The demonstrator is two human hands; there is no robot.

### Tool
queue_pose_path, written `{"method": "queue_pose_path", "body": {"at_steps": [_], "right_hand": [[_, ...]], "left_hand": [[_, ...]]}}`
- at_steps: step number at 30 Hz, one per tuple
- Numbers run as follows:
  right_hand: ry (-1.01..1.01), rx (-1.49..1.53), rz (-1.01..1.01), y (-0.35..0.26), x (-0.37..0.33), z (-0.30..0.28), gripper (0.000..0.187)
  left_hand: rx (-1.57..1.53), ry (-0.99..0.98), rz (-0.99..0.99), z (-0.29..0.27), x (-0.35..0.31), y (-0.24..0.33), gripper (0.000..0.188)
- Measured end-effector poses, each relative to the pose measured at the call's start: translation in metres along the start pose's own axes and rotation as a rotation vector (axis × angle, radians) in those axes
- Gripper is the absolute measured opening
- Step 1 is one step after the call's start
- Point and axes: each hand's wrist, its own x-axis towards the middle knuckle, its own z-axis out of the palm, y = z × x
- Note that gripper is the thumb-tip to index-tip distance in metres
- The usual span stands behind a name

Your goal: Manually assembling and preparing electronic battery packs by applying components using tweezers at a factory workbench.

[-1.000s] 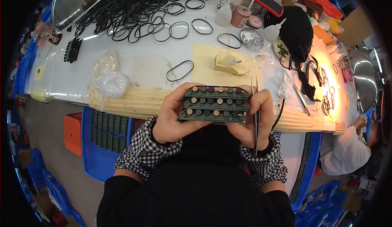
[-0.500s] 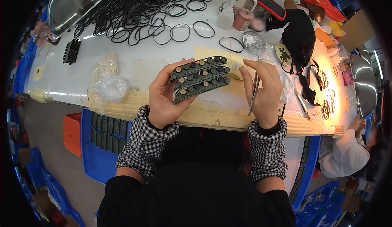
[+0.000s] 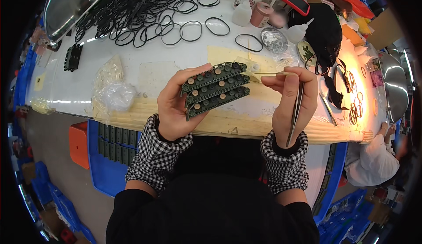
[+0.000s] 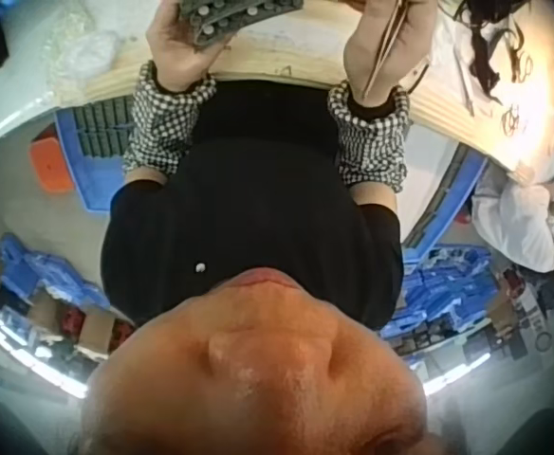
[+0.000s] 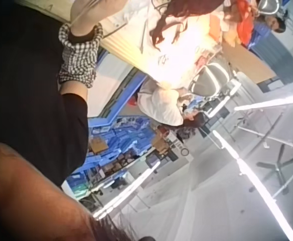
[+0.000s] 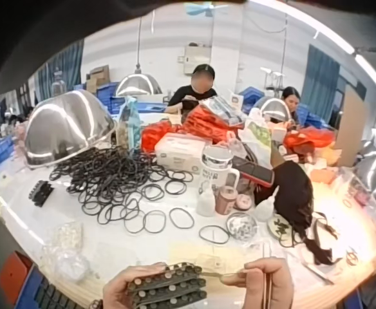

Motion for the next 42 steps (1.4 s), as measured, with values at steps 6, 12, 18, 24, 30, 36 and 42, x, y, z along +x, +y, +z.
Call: {"method": "queue_pose_path", "body": {"at_steps": [6, 12, 18, 24, 30, 36, 42], "right_hand": [[-0.007, 0.127, 0.138, -0.009, 0.0, 0.013, 0.021], [-0.003, 0.148, 0.114, -0.007, 0.001, 0.015, 0.017], [-0.02, 0.132, 0.105, -0.005, 0.002, 0.015, 0.017], [0.079, 0.152, 0.067, 0.002, 0.003, 0.014, 0.017], [0.031, -0.661, -0.369, 0.032, 0.013, 0.001, 0.006], [0.107, -0.582, -0.428, 0.023, 0.01, -0.001, 0.005], [0.027, 0.171, 0.162, -0.007, -0.007, 0.016, 0.013]], "left_hand": [[0.073, 0.015, 0.002, 0.001, 0.0, 0.003, 0.058], [0.162, 0.043, 0.037, 0.002, -0.001, 0.0, 0.056], [0.169, 0.054, 0.034, 0.003, 0.0, 0.002, 0.055], [0.176, 0.078, 0.008, 0.004, -0.001, 0.002, 0.056], [0.163, 0.1, -0.033, 0.004, -0.001, 0.002, 0.058], [0.154, 0.091, 0.014, 0.003, -0.001, -0.001, 0.059], [0.158, 0.094, 0.014, 0.005, 0.0, 0.0, 0.059]]}}
